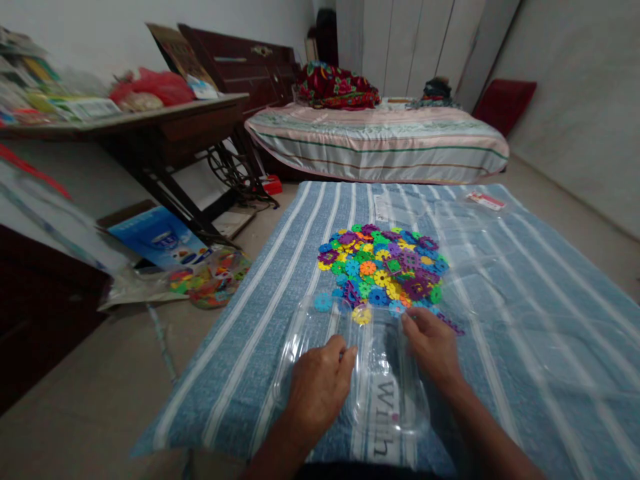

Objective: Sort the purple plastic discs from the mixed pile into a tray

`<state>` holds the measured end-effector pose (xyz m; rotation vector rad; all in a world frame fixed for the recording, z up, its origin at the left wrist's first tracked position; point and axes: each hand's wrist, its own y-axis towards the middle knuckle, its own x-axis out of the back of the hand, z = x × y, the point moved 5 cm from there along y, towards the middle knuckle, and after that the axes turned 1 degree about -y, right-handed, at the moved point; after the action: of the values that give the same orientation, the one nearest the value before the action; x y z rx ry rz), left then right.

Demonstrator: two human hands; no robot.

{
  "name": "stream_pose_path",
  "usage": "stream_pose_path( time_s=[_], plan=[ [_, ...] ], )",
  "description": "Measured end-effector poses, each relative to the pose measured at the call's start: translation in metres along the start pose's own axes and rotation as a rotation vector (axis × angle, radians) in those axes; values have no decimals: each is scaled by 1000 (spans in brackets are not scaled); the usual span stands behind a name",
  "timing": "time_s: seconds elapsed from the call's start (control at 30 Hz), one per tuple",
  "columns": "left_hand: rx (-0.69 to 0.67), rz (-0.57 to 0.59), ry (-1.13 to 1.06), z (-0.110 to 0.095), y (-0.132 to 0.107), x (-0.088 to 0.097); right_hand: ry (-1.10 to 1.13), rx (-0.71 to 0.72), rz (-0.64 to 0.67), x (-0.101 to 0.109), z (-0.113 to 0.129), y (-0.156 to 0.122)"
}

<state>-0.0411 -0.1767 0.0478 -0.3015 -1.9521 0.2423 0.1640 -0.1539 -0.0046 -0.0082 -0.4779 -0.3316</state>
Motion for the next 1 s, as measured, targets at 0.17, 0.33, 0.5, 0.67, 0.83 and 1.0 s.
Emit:
stream_pose_path(
  time_s=[0.17,0.33,0.5,0.67,0.83,1.0],
  plan=[
    [15,-4,-23,0,2,3,21,-8,13,-2,1,2],
    [-22,31,-19,-6,1,7,-10,-18,5,0,1,1],
    [-73,40,-58,-13,-5,3,-48,-48,0,12,1,-1],
    [-81,43,11,-17,-6,-5,-153,-8,-36,22,2,1],
    [-73,40,30,-17,-4,-4,-196,14,-48,21,6,3],
    [-71,49,23,-16,-3,-3,-214,45,-60,18,7,3]
  ],
)
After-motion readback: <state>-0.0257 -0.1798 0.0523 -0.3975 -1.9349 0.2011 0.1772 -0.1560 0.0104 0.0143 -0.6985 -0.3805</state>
